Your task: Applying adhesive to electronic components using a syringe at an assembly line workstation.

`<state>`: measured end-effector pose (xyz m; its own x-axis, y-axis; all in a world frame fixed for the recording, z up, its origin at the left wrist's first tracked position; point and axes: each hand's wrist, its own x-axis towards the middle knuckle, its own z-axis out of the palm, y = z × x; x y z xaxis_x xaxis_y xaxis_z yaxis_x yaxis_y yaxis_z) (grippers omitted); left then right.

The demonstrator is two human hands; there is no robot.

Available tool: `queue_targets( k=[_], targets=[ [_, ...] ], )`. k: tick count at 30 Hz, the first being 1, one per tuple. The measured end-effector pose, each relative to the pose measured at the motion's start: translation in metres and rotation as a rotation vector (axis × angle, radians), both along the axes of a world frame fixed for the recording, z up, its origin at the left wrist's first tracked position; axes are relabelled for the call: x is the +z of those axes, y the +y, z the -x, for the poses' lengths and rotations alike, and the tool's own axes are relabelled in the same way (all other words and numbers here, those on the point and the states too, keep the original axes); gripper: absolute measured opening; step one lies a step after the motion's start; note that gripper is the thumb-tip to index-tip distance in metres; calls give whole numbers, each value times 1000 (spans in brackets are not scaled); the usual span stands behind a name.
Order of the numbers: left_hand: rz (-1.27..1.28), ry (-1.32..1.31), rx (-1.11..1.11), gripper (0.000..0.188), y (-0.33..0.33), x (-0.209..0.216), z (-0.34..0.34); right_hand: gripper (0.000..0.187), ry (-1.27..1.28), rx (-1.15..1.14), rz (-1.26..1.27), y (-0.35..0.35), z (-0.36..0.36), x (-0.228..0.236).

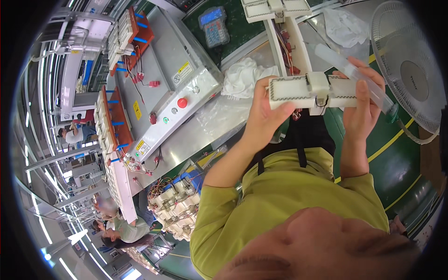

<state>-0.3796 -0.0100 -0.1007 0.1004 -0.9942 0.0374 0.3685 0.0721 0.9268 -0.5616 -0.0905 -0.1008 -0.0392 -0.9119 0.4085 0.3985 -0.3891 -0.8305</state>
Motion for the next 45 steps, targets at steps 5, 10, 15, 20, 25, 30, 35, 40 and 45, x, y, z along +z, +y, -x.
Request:
queue_targets(
  k=[5,10,15,20,25,30,35,40,45],
  targets=[
    [-1,81,40,54,-53,-22,-26,28,-26,-147,108,-13,17,2],
    [-55,-221,108,48,-97,-35,-47,33,-45,-105,114,-14,25,-4],
    [-280,-258,274,41,-133,-63,-57,29,-68,-25,41,-9,18,-10],
    [-78,-235,256,30,-80,-58,-61,21,53,83,67,-1,7,-17],
    [145,-968,361,19,0,-20,-102,22,65,64,36,3,3,-35],
    [24,-1216,924,18,93,21,-203,25,76,204,44,7,-21,-34],
    [-112,-1529,1471,20,202,71,-309,30,145,314,29,18,-50,-27],
    [-477,-2039,1558,35,277,44,-421,30,146,449,-11,30,-72,-21],
    [-368,-1630,1566,34,264,57,-424,31,160,432,13,42,-73,-7]
  ],
)
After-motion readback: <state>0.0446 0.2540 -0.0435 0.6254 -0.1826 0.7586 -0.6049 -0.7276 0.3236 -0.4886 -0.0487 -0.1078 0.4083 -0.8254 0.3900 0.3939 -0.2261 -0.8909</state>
